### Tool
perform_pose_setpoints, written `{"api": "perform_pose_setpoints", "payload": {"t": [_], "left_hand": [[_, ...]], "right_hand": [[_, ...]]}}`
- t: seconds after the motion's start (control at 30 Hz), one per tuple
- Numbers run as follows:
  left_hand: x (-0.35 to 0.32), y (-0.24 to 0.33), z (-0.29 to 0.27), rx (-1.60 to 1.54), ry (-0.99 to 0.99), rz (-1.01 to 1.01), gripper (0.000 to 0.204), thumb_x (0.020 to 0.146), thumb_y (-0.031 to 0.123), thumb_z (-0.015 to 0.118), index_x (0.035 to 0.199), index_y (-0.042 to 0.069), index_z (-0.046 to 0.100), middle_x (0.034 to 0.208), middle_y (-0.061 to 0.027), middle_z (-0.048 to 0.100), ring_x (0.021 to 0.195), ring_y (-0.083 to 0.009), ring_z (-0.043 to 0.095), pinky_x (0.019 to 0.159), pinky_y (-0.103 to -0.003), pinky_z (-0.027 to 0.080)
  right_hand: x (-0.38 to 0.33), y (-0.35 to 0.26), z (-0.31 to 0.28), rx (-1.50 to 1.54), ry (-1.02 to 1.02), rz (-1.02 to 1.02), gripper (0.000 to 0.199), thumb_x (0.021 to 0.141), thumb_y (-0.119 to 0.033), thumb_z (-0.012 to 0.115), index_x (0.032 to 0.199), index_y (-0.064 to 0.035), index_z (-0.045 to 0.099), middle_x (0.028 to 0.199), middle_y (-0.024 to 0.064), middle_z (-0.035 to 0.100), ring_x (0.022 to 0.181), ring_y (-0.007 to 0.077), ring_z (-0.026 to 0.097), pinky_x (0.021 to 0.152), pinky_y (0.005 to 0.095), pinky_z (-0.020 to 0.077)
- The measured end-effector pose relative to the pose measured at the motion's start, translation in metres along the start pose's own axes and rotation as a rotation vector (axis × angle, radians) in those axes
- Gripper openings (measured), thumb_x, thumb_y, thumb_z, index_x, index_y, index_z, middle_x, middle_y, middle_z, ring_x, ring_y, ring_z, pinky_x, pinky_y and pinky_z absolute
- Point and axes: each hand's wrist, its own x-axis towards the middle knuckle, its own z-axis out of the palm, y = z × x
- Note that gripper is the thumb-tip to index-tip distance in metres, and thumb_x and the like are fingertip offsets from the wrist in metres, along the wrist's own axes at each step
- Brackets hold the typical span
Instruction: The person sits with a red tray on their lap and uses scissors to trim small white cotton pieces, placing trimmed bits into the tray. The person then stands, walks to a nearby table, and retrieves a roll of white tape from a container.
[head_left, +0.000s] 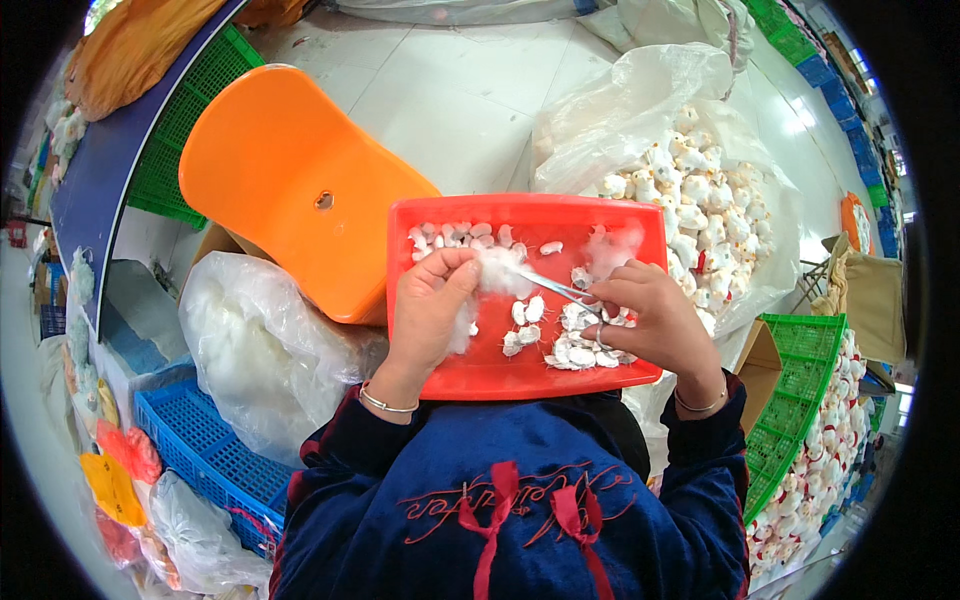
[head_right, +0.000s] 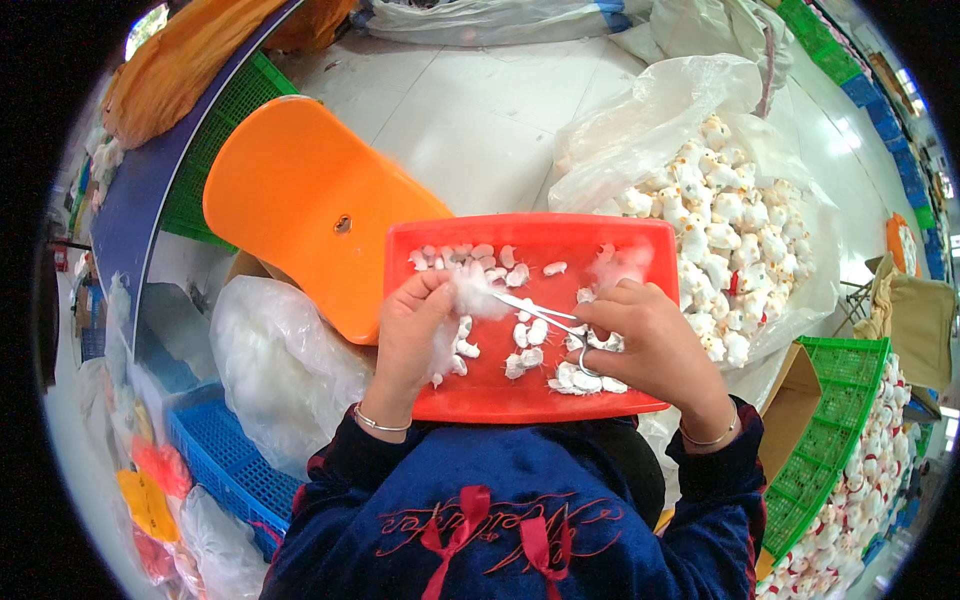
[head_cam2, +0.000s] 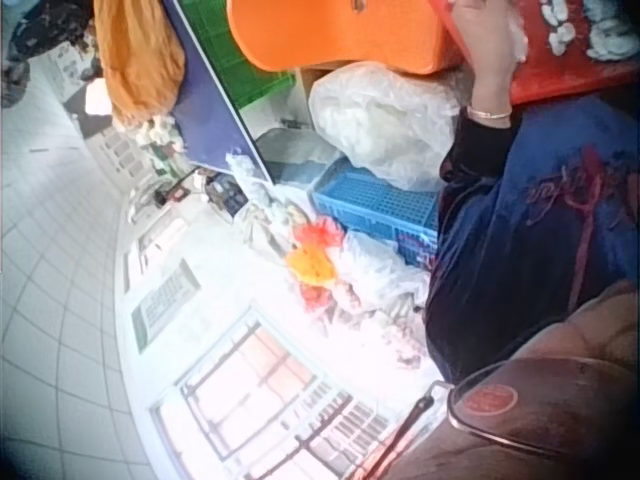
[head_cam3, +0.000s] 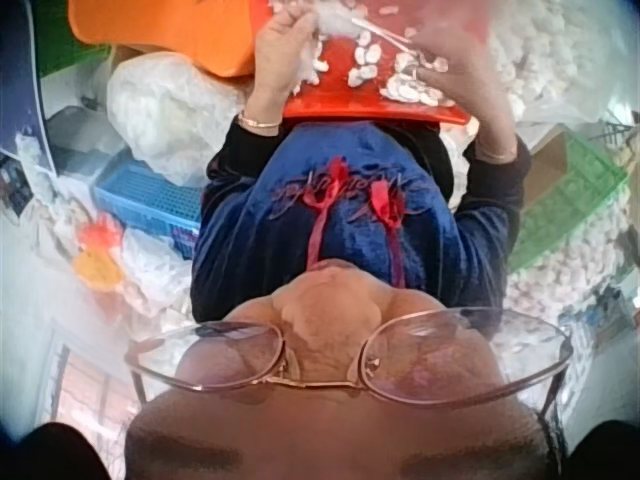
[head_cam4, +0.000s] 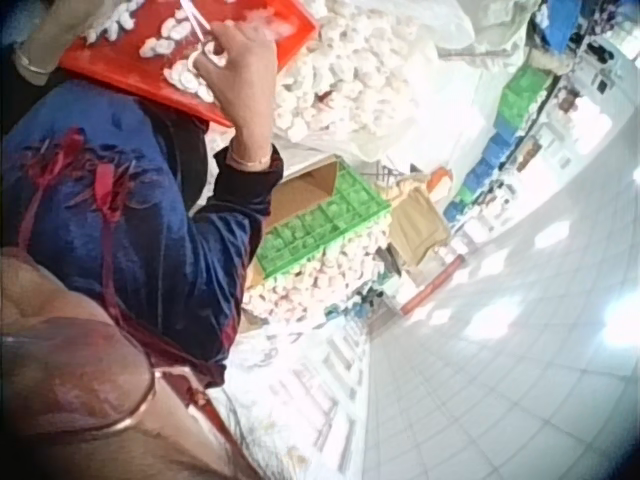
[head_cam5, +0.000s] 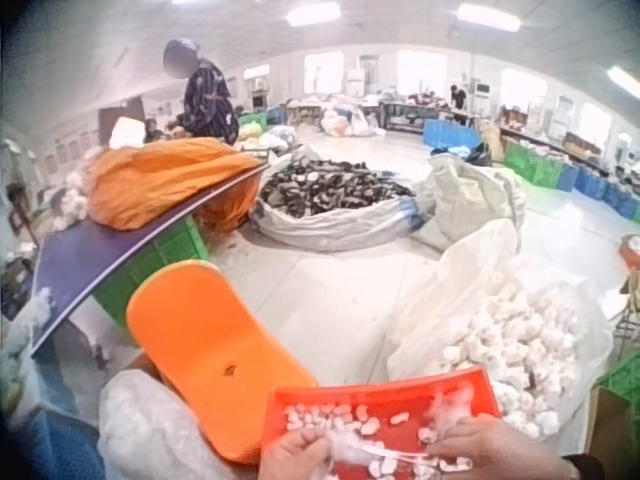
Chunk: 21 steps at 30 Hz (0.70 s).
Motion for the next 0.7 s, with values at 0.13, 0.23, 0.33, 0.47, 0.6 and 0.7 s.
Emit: {"api": "perform_pose_setpoints", "payload": {"t": [0.13,0.23,0.33,0.47,0.6,0.7], "left_hand": [[-0.006,0.008,0.007,0.097,-0.059,-0.034,0.019,0.097,0.012,0.069,0.111,-0.001,0.07,0.098,-0.0026,0.072,0.085,-0.0062,0.064,0.075,-0.022,0.051],[-0.007,0.014,0.011,0.249,-0.106,-0.062,0.019,0.096,0.011,0.069,0.111,-0.002,0.071,0.099,-0.0031,0.072,0.086,-0.0068,0.063,0.077,-0.023,0.052],[-0.007,0.017,0.013,0.448,-0.16,-0.113,0.017,0.095,0.009,0.069,0.109,-0.001,0.071,0.097,-0.0033,0.072,0.083,-0.0063,0.062,0.075,-0.022,0.051],[-0.005,0.013,0.013,0.492,-0.186,-0.107,0.008,0.094,0.006,0.066,0.101,0.002,0.068,0.09,-0.0041,0.072,0.076,-0.007,0.063,0.069,-0.022,0.052],[0.001,0.002,0.004,0.195,-0.059,-0.185,0.004,0.095,0.006,0.064,0.096,0.002,0.065,0.089,-0.0029,0.069,0.074,-0.0075,0.062,0.065,-0.022,0.052],[0.005,-0.001,0.0,0.088,-0.008,-0.217,0.004,0.095,0.005,0.062,0.098,0.004,0.063,0.088,-0.004,0.069,0.071,-0.0083,0.062,0.061,-0.021,0.051]], "right_hand": [[0.003,0.002,0.003,-0.098,-0.066,-0.002,0.031,0.072,-0.016,0.079,0.101,-0.0058,0.074,0.082,0.01,0.066,0.086,0.0306,0.062,0.075,0.0419,0.0472],[0.004,-0.003,-0.001,-0.126,-0.116,0.007,0.031,0.073,-0.016,0.079,0.101,-0.0052,0.074,0.082,0.0103,0.065,0.086,0.0308,0.062,0.076,0.042,0.0473],[0.007,-0.004,-0.002,-0.14,-0.175,-0.014,0.032,0.072,-0.017,0.081,0.1,-0.0049,0.074,0.083,0.0102,0.065,0.087,0.0303,0.063,0.077,0.0427,0.0474],[0.004,-0.002,-0.001,-0.219,-0.181,-0.032,0.041,0.071,-0.019,0.083,0.107,-0.0053,0.071,0.096,0.0104,0.066,0.1,0.0305,0.061,0.086,0.044,0.0466],[-0.001,-0.013,-0.01,-0.318,-0.022,-0.016,0.054,0.068,-0.02,0.086,0.116,-0.0063,0.066,0.114,0.0116,0.063,0.119,0.0326,0.054,0.096,0.0452,0.0439],[-0.002,-0.024,-0.013,-0.294,0.022,-0.028,0.059,0.066,-0.02,0.087,0.118,-0.0065,0.065,0.12,0.0129,0.061,0.123,0.0334,0.052,0.098,0.0453,0.0431]]}}
